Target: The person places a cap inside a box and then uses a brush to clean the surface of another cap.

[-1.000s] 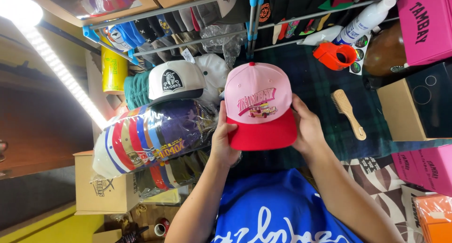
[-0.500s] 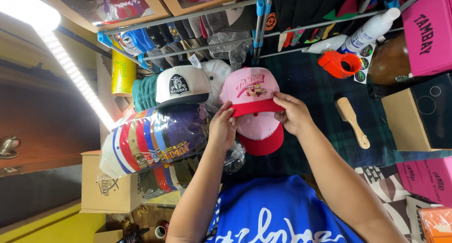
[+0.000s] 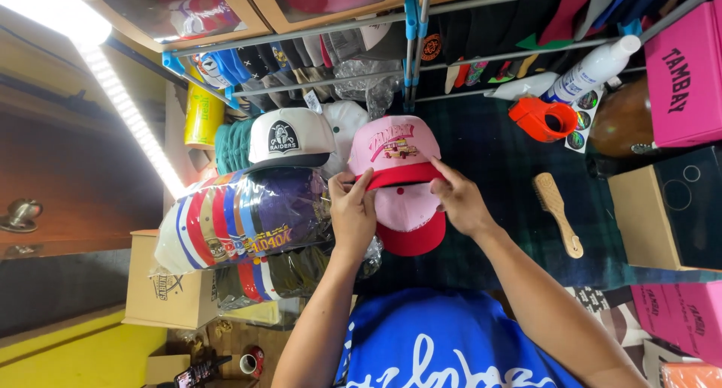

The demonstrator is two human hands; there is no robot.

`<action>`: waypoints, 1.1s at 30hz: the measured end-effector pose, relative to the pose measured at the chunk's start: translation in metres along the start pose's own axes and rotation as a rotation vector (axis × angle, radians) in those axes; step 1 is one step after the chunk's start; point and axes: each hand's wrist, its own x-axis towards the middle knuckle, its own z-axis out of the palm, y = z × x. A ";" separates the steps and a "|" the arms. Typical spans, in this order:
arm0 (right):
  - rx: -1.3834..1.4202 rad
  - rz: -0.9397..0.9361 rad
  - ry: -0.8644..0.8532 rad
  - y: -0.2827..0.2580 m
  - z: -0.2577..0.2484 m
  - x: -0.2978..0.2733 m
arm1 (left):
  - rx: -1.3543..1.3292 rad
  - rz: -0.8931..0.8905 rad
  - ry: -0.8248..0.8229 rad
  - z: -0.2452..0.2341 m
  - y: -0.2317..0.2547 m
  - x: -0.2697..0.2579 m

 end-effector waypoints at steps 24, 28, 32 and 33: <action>-0.352 -0.761 0.507 -0.005 -0.008 -0.020 | -0.014 0.381 0.511 -0.022 0.074 0.012; -0.344 -0.717 0.463 -0.007 -0.006 -0.019 | -0.025 0.370 0.497 -0.021 0.065 0.011; -0.443 -0.591 0.309 0.003 0.001 0.000 | 0.080 0.278 0.355 -0.013 0.039 0.004; -0.501 -0.515 0.220 0.009 0.004 0.006 | 0.136 0.203 0.260 -0.009 0.030 0.000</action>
